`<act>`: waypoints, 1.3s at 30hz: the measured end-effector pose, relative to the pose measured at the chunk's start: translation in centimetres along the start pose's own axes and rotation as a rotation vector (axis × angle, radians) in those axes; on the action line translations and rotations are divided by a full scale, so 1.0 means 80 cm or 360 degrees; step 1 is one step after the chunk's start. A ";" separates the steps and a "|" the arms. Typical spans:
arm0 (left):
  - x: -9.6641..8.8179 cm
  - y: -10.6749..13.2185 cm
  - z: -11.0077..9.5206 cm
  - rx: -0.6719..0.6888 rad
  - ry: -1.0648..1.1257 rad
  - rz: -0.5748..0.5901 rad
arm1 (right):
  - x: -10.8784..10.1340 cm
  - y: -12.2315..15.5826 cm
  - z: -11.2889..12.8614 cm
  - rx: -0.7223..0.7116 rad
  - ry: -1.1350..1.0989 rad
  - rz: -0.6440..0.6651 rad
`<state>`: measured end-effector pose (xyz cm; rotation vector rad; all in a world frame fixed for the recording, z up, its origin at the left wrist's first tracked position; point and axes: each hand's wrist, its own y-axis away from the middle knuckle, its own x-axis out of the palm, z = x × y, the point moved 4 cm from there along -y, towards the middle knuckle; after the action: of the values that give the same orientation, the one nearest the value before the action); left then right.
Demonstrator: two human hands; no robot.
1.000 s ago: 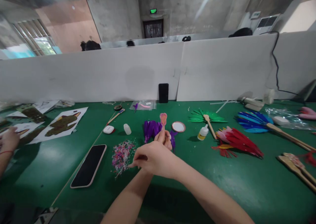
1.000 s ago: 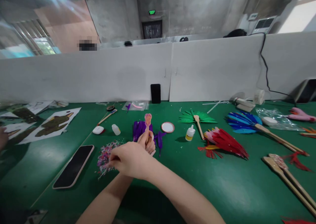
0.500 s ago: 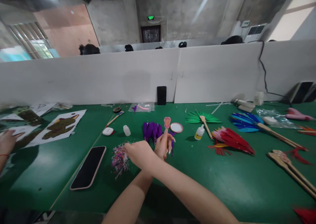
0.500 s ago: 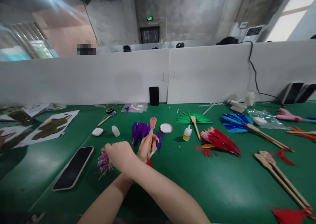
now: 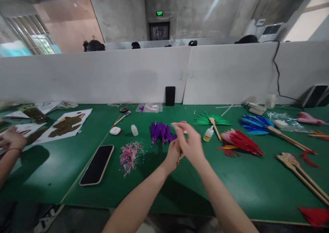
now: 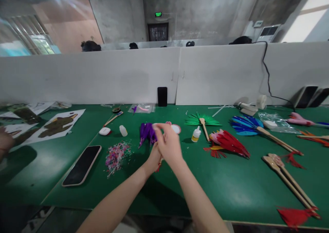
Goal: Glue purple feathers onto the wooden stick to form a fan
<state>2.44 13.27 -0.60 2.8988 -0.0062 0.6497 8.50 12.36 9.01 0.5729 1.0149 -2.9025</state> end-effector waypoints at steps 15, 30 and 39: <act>0.063 0.062 0.059 -0.0436 -0.0153 0.0960 | -0.064 0.075 -0.123 0.1260 -0.0726 0.0070; 0.042 0.095 0.044 -0.1180 -0.0989 0.2713 | -0.036 0.101 -0.166 0.0898 0.0556 0.0680; 0.019 0.070 0.020 -0.0980 -0.0992 0.2087 | -0.057 0.100 -0.156 0.0716 0.0549 0.0191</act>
<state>4.29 7.51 -0.44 2.0167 -1.8423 -0.1937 17.99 13.11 -3.27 1.1376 0.3068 -2.9860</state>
